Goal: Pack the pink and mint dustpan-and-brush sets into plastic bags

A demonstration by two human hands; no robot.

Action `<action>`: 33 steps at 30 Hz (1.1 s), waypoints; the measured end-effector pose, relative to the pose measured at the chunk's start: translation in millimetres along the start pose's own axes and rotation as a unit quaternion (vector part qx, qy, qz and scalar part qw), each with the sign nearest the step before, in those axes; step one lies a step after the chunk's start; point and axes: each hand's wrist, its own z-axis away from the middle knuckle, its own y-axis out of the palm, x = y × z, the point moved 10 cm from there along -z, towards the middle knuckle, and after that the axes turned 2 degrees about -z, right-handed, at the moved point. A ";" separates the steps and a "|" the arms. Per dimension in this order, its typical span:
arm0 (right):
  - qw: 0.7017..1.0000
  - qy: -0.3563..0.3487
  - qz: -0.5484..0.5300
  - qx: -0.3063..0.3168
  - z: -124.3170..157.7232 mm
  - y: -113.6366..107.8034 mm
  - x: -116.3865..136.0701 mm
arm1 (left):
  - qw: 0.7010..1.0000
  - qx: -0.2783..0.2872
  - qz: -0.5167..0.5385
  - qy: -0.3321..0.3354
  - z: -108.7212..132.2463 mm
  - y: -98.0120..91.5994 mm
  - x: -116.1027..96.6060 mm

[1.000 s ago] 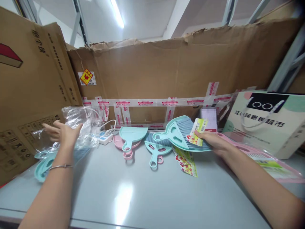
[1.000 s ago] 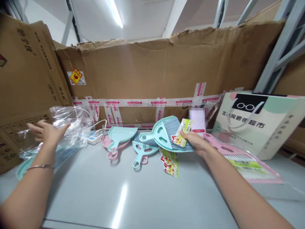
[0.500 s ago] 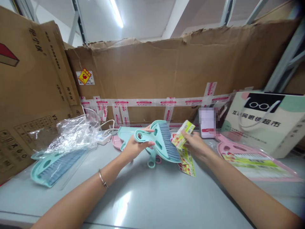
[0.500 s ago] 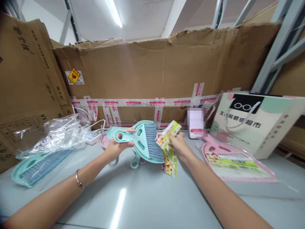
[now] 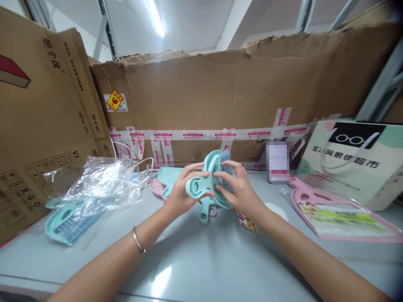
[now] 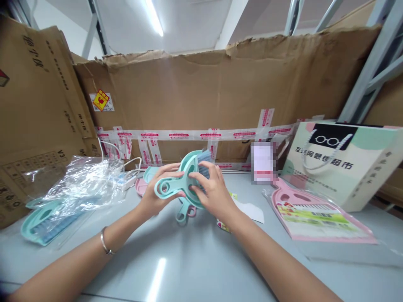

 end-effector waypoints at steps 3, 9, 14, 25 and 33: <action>0.999 -0.003 -0.033 -0.044 -3.9 -6.5 4.1 | 0.994 -0.055 -0.080 0.046 -1.9 -12.6 -9.9; 0.994 0.004 -0.061 -0.090 -8.4 -17.7 17.6 | 0.987 -0.050 -0.123 0.087 -6.3 -22.0 -26.0; 0.994 -0.014 -0.107 0.000 -10.2 -3.8 23.0 | 0.982 0.037 -0.118 0.143 -5.7 -12.7 -37.3; 0.999 -0.011 -0.026 0.029 0.2 13.4 -20.8 | 0.949 -0.116 -0.287 0.051 -10.2 -86.5 3.5; 0.981 0.033 0.003 0.193 20.3 67.0 -48.6 | 0.822 0.284 -0.466 -0.161 18.6 -40.0 102.7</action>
